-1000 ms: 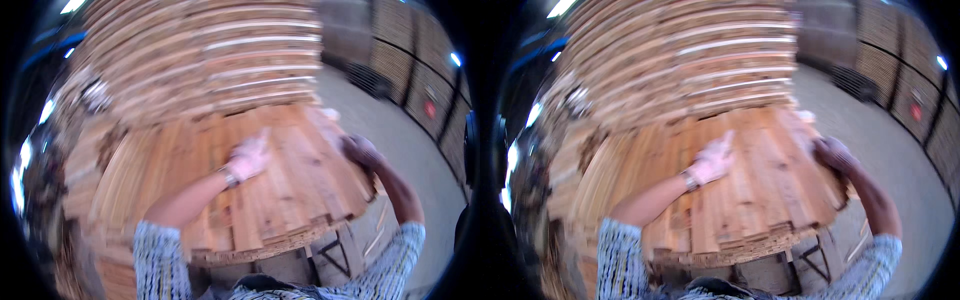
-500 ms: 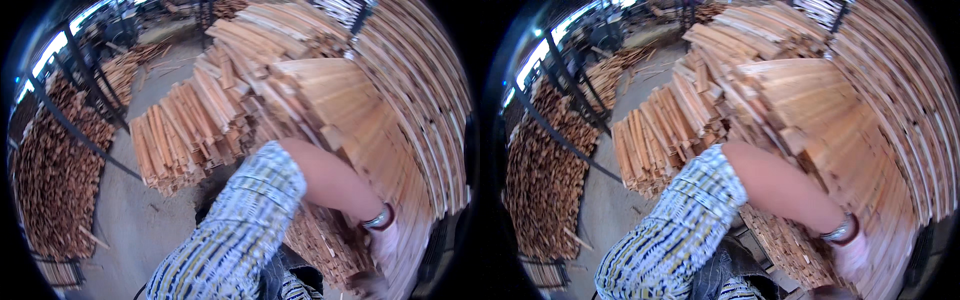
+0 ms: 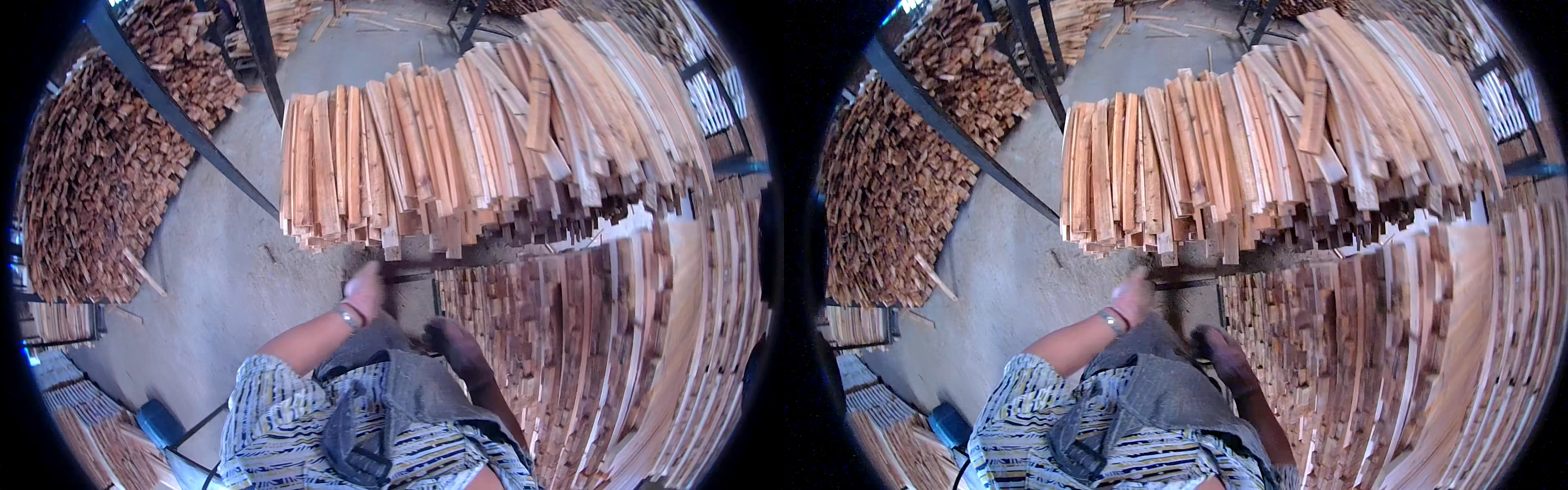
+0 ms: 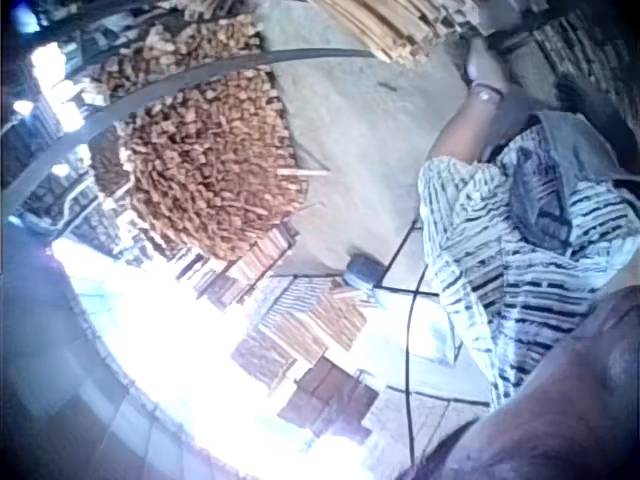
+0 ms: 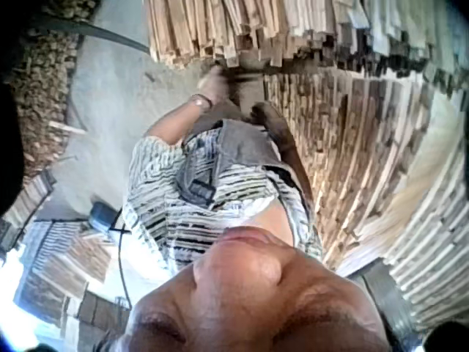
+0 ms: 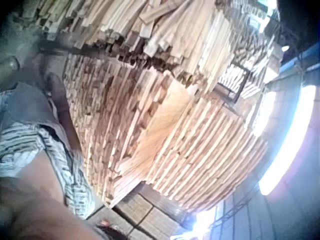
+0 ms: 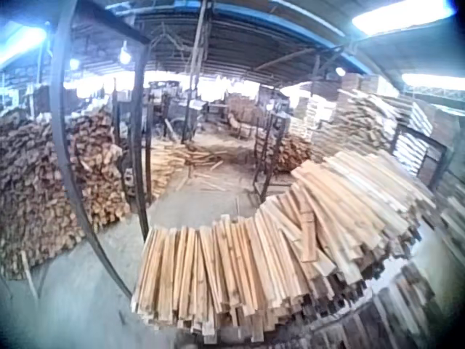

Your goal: The person picks up wooden planks from a pile and stacks them neatly on a growing stack. The person handles the planks by hand, arranging them in layers to build a stable pile in a warehouse setting.

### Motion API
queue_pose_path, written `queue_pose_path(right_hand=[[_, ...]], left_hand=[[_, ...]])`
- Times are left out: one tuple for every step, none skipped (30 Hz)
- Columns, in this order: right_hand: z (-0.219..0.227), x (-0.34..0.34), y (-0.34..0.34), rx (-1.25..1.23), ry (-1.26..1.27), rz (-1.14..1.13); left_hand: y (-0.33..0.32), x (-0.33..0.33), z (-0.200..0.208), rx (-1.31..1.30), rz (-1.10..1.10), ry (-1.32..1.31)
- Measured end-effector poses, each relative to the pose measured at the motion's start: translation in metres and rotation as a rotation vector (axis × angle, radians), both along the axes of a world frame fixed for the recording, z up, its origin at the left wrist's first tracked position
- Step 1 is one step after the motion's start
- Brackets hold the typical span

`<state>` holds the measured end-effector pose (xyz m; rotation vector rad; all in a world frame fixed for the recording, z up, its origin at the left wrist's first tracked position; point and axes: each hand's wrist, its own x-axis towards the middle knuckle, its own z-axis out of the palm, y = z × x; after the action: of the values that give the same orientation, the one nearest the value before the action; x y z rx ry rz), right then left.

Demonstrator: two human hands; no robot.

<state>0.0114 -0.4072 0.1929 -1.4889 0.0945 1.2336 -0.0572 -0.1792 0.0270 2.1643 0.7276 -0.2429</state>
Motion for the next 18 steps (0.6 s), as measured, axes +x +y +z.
queue_pose_path(right_hand=[[-0.030, 0.010, 0.028, 0.006, -0.062, 0.100], [-0.050, 0.024, 0.064, 0.013, -0.124, 0.211], [-0.054, 0.037, 0.107, -0.016, -0.155, 0.258], [-0.052, 0.051, 0.157, -0.043, -0.184, 0.307], [-0.055, 0.064, 0.204, -0.071, -0.217, 0.359], [-0.071, 0.074, 0.246, -0.034, -0.272, 0.328], [-0.093, 0.085, 0.283, 0.006, -0.323, 0.300], [-0.143, 0.106, 0.308, -0.041, -0.328, 0.254], [-0.148, 0.116, 0.354, -0.092, -0.289, 0.264], [-0.176, 0.133, 0.382, -0.138, -0.453, 0.255], [-0.191, 0.145, 0.413, -0.242, -0.621, 0.334], [-0.200, 0.151, 0.440, -0.340, -0.790, 0.420], [-0.207, 0.150, 0.460, -0.367, -0.839, 0.456], [-0.209, 0.144, 0.485, -0.387, -0.896, 0.497], [-0.214, 0.142, 0.500, -0.425, -0.947, 0.513], [-0.238, 0.132, 0.505, -0.511, -1.055, 0.503], [-0.251, 0.122, 0.514, -0.601, -1.168, 0.491], [-0.241, 0.105, 0.536, -0.712, -1.109, 0.457]], left_hand=[[0.033, -0.014, -0.020, -0.173, 0.264, 0.022], [0.066, -0.023, -0.039, -0.458, 0.589, 0.012], [0.099, -0.029, -0.057, -0.725, 0.917, -0.049], [0.133, -0.036, -0.071, -0.968, 1.206, -0.149], [0.162, -0.038, -0.084, -1.146, 1.375, -0.261], [0.187, -0.036, -0.096, -1.295, 1.515, -0.383], [0.207, -0.030, -0.106, -1.395, 1.608, -0.490], [0.223, -0.011, -0.108, -1.436, 1.625, -0.553], [0.239, -0.003, -0.116, -1.432, 1.670, -0.616], [0.249, 0.021, -0.111, -1.351, 1.683, -0.634], [0.262, 0.036, -0.114, -1.262, 1.707, -0.662], [0.273, 0.042, -0.127, -1.170, 1.735, -0.693], [0.280, 0.043, -0.142, -1.185, 1.747, -0.699], [0.285, 0.043, -0.165, -1.201, 1.764, -0.703], [0.286, 0.049, -0.158, -1.332, 1.764, -0.712], [0.285, 0.056, -0.149, -1.466, 1.754, -0.718], [0.286, 0.046, -0.185, -1.549, 1.513, -0.557], [0.291, 0.051, -0.172, -1.576, 1.595, -0.615]])
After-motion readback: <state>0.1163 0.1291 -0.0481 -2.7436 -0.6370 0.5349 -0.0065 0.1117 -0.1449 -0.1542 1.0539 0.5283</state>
